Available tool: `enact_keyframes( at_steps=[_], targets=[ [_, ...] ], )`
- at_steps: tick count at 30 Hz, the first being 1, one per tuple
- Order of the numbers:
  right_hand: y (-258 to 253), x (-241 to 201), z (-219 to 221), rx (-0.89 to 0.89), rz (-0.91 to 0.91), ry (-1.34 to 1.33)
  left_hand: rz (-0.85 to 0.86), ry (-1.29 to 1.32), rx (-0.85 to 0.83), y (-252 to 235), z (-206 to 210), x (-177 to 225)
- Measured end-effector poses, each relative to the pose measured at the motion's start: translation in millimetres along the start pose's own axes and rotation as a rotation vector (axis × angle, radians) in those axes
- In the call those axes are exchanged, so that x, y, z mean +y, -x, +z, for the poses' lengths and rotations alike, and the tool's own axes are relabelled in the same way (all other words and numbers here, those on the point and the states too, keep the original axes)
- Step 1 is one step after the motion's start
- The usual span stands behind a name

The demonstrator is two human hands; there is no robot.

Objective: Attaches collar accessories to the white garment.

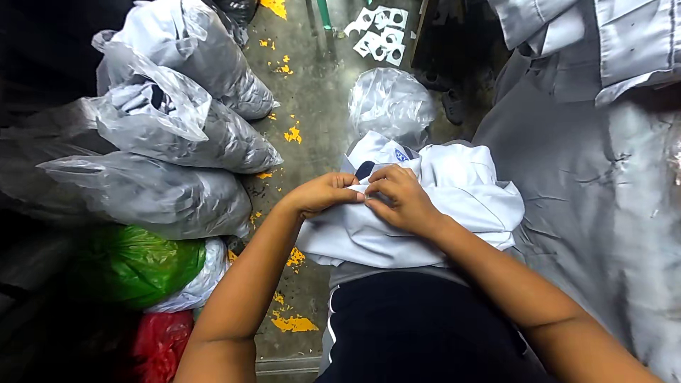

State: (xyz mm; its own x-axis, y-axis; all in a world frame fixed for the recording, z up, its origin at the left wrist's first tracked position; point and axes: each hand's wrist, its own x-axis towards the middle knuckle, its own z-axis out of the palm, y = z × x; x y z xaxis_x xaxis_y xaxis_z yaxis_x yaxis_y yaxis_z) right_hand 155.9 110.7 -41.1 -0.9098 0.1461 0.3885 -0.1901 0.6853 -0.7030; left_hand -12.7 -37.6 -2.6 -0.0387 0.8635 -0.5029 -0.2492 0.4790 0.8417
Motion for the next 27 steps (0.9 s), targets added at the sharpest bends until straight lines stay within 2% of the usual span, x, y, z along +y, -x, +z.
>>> enact_keyframes(
  at_steps=[7, 14, 19, 27],
  targets=[
    [-0.3, 0.2, 2.3, 0.018, -0.009, 0.021, -0.006, -0.069, 0.068, 0.9, 3.4, 2.3],
    [0.6, 2.9, -0.9, 0.026, 0.040, -0.100, 0.026, -0.218, 0.170, 2.7, 7.2, 4.3],
    [0.8, 3.5, 3.1, 0.038, 0.029, -0.091, 0.048, -0.245, 0.231, 4.5, 13.9, 3.4],
    [1.3, 4.8, 7.1, 0.034, 0.011, -0.077, 0.009, -0.207, 0.221, 6.2, 14.1, 2.4]
  ],
)
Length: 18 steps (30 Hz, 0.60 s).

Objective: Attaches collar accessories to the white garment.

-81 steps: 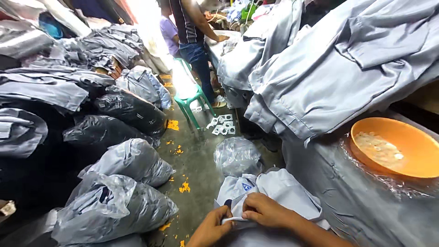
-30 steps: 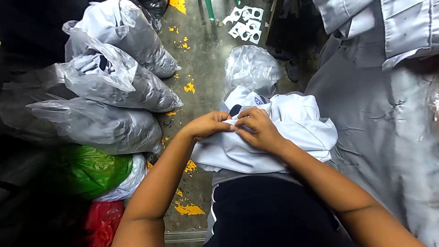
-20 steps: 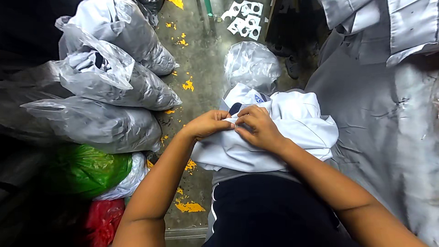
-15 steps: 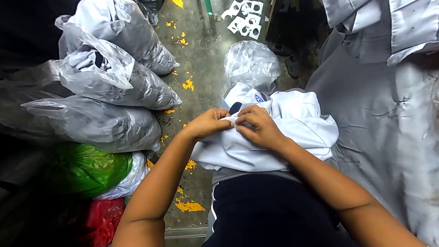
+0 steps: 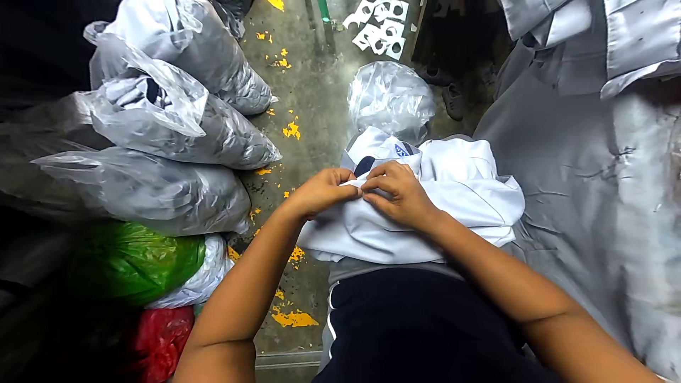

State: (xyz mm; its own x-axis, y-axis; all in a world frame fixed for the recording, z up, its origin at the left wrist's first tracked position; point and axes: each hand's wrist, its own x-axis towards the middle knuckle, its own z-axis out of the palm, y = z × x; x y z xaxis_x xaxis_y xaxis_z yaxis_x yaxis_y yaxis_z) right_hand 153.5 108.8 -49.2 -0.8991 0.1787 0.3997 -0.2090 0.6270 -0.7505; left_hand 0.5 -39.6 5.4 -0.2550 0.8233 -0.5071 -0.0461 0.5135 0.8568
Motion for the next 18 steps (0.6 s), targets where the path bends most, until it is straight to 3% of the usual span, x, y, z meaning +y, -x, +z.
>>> enact_keyframes(
  at_steps=[14, 16, 18],
  targets=[
    [-1.9, -18.5, -11.5, 0.126, 0.032, -0.181, 0.038, -0.003, 0.116, -1.8, 4.6, -4.9],
    [2.0, -37.0, -27.7, 0.162, 0.158, -0.478, 0.033, 0.007, 0.153, -2.9, 6.1, -6.6],
    [7.2, -56.8, -57.0, 0.176, 0.368, -0.939, 0.025, 0.023, 0.179, -4.9, 7.8, -7.9]
  ],
)
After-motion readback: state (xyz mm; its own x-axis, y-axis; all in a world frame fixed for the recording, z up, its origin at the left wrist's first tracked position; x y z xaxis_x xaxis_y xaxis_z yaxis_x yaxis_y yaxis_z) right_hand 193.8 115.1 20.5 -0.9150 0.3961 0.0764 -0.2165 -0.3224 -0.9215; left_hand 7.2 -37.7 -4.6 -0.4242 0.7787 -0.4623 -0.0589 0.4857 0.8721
